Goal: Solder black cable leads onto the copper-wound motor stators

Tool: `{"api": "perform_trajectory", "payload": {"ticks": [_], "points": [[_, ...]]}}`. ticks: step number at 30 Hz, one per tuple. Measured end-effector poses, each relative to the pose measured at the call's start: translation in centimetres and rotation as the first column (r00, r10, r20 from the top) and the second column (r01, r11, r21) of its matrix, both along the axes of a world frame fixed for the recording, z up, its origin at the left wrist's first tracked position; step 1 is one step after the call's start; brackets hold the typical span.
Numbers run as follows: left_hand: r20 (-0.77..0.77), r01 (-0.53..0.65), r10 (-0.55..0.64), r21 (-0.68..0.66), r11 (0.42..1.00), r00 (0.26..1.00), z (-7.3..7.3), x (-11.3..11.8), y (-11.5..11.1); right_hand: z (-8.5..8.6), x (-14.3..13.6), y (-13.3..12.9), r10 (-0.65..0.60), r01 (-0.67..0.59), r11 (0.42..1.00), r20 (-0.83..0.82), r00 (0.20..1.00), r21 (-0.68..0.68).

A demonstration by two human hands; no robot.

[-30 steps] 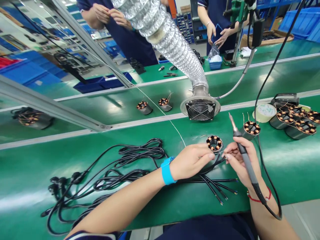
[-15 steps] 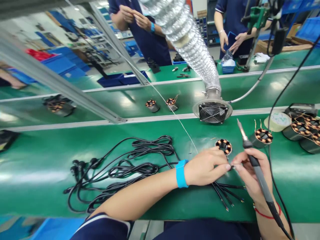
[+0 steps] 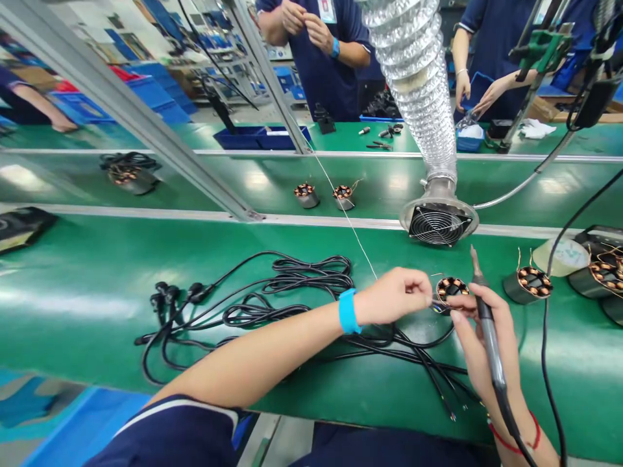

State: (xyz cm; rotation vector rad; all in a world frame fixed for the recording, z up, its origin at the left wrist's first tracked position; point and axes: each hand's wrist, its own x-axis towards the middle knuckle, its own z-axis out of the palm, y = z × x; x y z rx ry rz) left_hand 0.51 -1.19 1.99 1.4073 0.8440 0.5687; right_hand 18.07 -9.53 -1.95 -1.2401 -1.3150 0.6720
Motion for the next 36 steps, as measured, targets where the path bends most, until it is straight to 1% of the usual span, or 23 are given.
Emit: {"api": "perform_trajectory", "payload": {"ticks": [2, 3, 5, 7, 9, 11, 14, 16, 18, 21, 27, 34, 36], "points": [[-0.078, -0.112, 0.113, 0.014, 0.994, 0.991, -1.1, -0.3, 1.2, 0.0, 0.9, 0.6, -0.036, 0.041, 0.996, 0.06, 0.998, -0.081], [-0.092, -0.16, 0.161, 0.015, 0.987, 0.983, -1.7, -0.3, 1.6, 0.1, 1.3, 0.8, -0.054, 0.063, 0.991, 0.081, 0.995, -0.116], [-0.068, -0.226, 0.227, 0.024, 0.974, 0.972, -2.9, 0.0, 2.0, 0.3, 2.0, 1.0, -0.079, 0.095, 0.986, 0.117, 0.99, -0.136], [-0.021, -0.253, 0.254, 0.042, 0.967, 0.967, -3.6, 0.5, 2.1, 0.0, 2.5, 1.1, -0.121, 0.132, 0.989, 0.147, 0.982, -0.068], [0.008, -0.266, 0.266, 0.053, 0.963, 0.964, -4.0, 1.0, 1.9, -0.6, 2.7, 1.2, -0.195, 0.189, 0.981, 0.15, 0.969, 0.048], [0.015, -0.269, 0.269, 0.049, 0.962, 0.963, -4.1, 1.2, 1.7, -1.3, 2.9, 1.2, -0.221, 0.2, 0.967, 0.128, 0.967, 0.161], [0.013, -0.27, 0.27, 0.033, 0.962, 0.963, -3.9, 1.2, 1.6, -1.8, 2.9, 1.0, -0.171, 0.123, 0.944, 0.134, 0.976, 0.307], [0.012, -0.266, 0.266, 0.015, 0.964, 0.964, -3.8, 1.1, 1.6, -1.7, 2.9, 0.9, -0.137, 0.063, 0.928, 0.178, 0.974, 0.367], [0.013, -0.259, 0.259, -0.01, 0.966, 0.966, -3.7, 1.0, 1.7, -1.5, 2.7, 1.0, -0.132, 0.033, 0.914, 0.22, 0.966, 0.404], [0.032, -0.251, 0.252, -0.033, 0.967, 0.967, -3.6, 1.0, 1.7, -1.5, 2.6, 1.2, -0.145, 0.026, 0.899, 0.242, 0.959, 0.437], [0.054, -0.234, 0.236, -0.046, 0.971, 0.97, -3.6, 0.9, 1.8, -1.9, 2.4, 1.4, -0.138, 0.016, 0.892, 0.237, 0.962, 0.452], [0.074, -0.232, 0.235, -0.036, 0.972, 0.969, -3.6, 0.9, 1.9, -1.4, 2.1, 1.2, -0.117, -0.003, 0.922, 0.285, 0.951, 0.387], [0.078, -0.235, 0.237, -0.035, 0.971, 0.968, -3.5, 0.9, 1.9, -1.4, 2.1, 1.3, -0.122, 0.003, 0.923, 0.285, 0.951, 0.385]]}}
